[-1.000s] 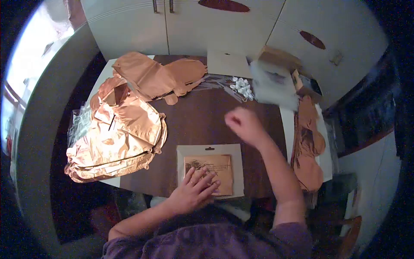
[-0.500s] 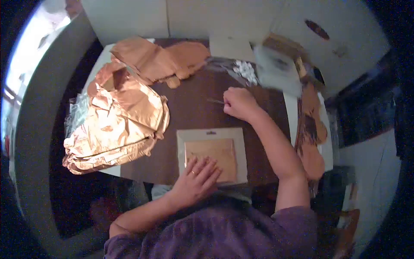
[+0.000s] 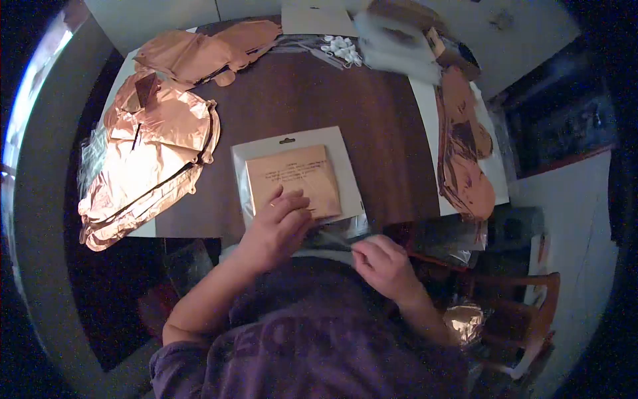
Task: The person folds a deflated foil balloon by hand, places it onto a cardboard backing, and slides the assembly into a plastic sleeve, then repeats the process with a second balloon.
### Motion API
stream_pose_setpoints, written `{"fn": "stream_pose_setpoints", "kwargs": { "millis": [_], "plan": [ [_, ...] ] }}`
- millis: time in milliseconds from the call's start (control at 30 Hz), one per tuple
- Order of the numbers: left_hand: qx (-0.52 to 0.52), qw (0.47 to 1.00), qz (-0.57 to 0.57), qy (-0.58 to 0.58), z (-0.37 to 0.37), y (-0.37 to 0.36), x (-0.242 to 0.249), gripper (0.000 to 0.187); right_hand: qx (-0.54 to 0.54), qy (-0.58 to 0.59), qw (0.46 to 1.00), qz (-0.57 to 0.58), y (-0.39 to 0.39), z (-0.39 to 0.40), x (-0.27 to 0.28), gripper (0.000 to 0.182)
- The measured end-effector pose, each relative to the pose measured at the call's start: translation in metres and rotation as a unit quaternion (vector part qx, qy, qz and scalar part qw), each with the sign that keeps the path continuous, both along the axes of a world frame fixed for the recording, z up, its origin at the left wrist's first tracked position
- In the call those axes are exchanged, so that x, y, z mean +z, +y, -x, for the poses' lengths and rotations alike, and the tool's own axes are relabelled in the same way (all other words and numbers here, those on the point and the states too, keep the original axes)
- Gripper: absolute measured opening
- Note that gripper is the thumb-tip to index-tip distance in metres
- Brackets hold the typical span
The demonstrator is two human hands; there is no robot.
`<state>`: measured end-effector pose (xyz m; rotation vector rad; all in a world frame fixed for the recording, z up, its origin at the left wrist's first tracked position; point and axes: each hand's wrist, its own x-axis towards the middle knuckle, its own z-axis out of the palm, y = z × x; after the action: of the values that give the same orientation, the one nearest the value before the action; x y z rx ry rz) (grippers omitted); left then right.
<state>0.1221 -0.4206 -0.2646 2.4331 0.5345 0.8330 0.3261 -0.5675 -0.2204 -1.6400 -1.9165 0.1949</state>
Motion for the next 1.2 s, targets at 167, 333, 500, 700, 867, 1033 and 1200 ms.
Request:
{"fn": "stream_pose_setpoints", "kwargs": {
  "millis": [167, 333, 500, 700, 867, 1033, 1200],
  "plan": [
    [0.006, 0.999, -0.026, -0.046, -0.005, -0.002, -0.001, 0.02, -0.076, -0.107, 0.991, -0.025, 0.026, 0.011, -0.014, 0.023],
    [0.005, 0.997, -0.065, -0.042, -0.007, 0.0, -0.012, 0.021, -0.105, -0.044, 0.992, 0.057, 0.041, 0.003, -0.014, 0.019],
    [-0.002, 0.998, -0.066, -0.024, -0.009, 0.002, -0.012, 0.022, -0.092, -0.089, 0.992, -0.013, 0.04, -0.01, 0.002, 0.027],
    [0.018, 0.996, -0.081, -0.03, -0.012, 0.001, -0.015, 0.022, -0.181, -0.162, 0.97, -0.02, 0.047, 0.006, -0.022, 0.021],
    [0.015, 0.996, -0.085, -0.014, -0.013, 0.0, -0.014, 0.022, -0.202, -0.167, 0.965, -0.017, 0.044, 0.01, -0.027, 0.02],
    [0.016, 0.996, -0.089, -0.023, -0.012, 0.002, -0.02, 0.022, -0.205, -0.145, 0.968, -0.022, 0.038, 0.01, -0.026, 0.02],
    [0.004, 0.997, -0.08, -0.013, -0.011, 0.001, -0.013, 0.024, -0.162, -0.146, 0.974, -0.054, 0.052, 0.003, -0.025, 0.02]
  ]
}}
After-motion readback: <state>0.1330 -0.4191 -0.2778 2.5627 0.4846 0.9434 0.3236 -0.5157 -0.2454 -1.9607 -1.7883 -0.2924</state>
